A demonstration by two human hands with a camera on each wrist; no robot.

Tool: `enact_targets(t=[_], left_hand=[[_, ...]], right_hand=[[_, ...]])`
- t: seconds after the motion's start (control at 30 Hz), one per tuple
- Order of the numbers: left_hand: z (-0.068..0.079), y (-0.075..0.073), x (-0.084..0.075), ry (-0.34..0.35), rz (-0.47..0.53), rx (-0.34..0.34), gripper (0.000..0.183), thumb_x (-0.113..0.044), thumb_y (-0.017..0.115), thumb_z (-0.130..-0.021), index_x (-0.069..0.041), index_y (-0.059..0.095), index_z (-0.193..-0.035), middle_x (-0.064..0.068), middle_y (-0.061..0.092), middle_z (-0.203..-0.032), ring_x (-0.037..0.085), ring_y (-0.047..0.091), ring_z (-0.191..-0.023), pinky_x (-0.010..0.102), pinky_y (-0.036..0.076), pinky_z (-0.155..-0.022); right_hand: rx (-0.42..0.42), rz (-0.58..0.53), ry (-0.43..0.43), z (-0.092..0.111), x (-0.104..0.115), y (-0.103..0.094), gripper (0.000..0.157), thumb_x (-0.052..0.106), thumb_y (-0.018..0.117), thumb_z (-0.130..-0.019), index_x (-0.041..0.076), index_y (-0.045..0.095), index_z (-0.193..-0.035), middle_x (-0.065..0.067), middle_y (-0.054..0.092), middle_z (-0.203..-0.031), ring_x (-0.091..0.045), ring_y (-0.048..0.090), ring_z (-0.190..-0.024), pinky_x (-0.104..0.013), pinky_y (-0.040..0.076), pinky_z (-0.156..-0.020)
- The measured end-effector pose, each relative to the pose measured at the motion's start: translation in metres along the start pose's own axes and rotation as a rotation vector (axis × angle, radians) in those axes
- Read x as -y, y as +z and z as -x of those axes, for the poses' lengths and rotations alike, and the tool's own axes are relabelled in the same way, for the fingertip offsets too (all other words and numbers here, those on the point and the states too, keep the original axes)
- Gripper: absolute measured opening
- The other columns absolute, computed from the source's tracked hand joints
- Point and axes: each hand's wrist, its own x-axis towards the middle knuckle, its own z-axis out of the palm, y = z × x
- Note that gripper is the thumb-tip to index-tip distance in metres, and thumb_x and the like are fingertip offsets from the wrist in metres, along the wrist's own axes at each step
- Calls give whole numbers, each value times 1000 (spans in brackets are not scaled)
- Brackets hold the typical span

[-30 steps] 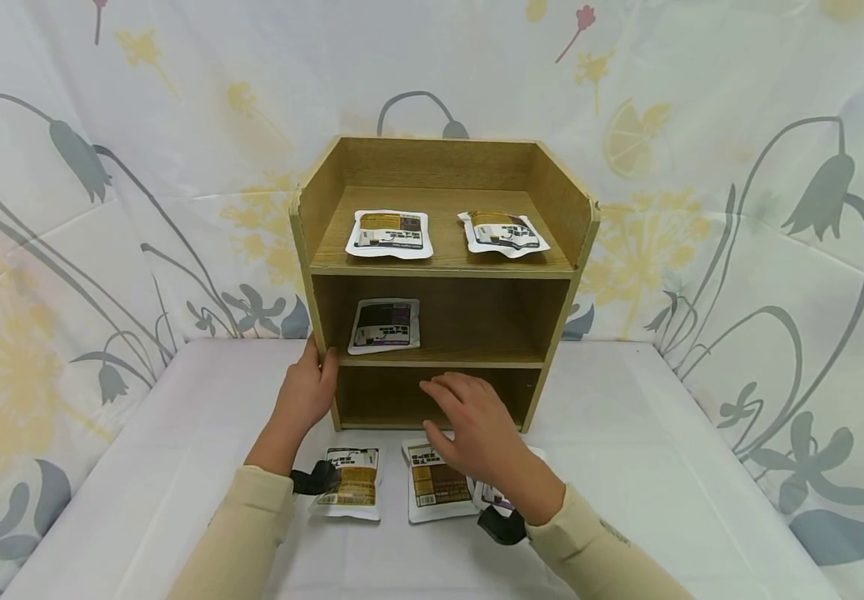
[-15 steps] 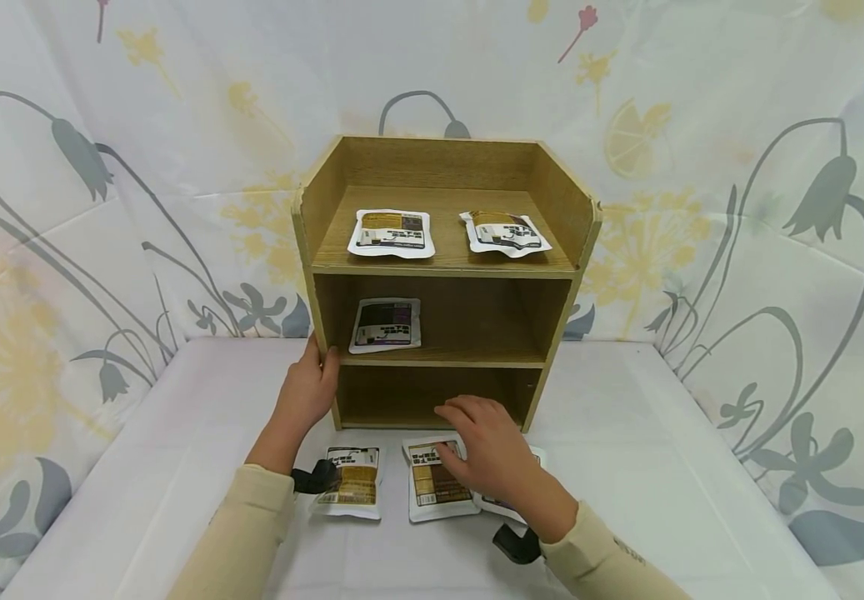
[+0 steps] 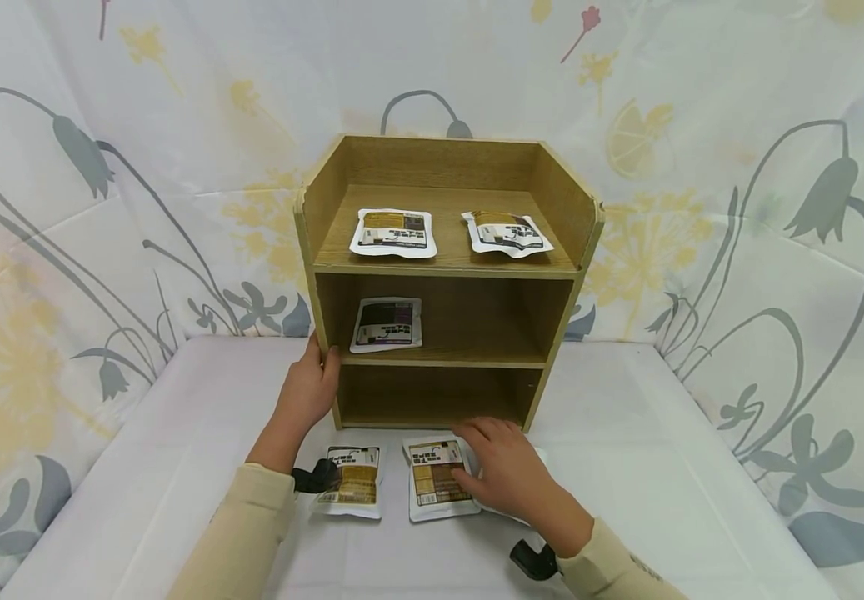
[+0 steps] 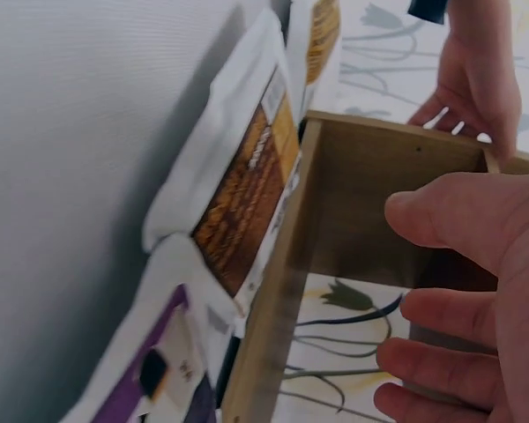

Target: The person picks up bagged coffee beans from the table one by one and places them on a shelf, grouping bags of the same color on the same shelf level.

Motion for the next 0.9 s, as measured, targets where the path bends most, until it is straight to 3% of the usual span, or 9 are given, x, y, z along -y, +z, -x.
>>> enact_targets(t=[0.27,0.7,0.9], left_hand=[[0,1,1,-17,8,8,58,-36,26,-105,-6,18,-154,30,54,-134,44,63,-109,55,51,-86],[0,1,-1,-3,11,2,58,-35,28,-105,-4,18,-154,31,54,-134,44,62,-110,55,51,-87],[0,0,-2,0,10,0,58,-34,28,-105,-4,19,-154,31,54,-133,44,63,-109,55,51,-86]], right_hand=[[51,9,17,11,-7,7,54,45,76,-76,12,65,-117,-6,65,-118,-27,60,-112,-47,45,-97],[232,-17,114,22,-16,9,75,50,81,-69,8,60,-128,-12,59,-131,-32,53,-125,-53,43,-99],[297,-34,159,25,-19,8,77,48,82,-69,8,59,-131,-14,56,-134,-34,51,-126,-56,43,-99]])
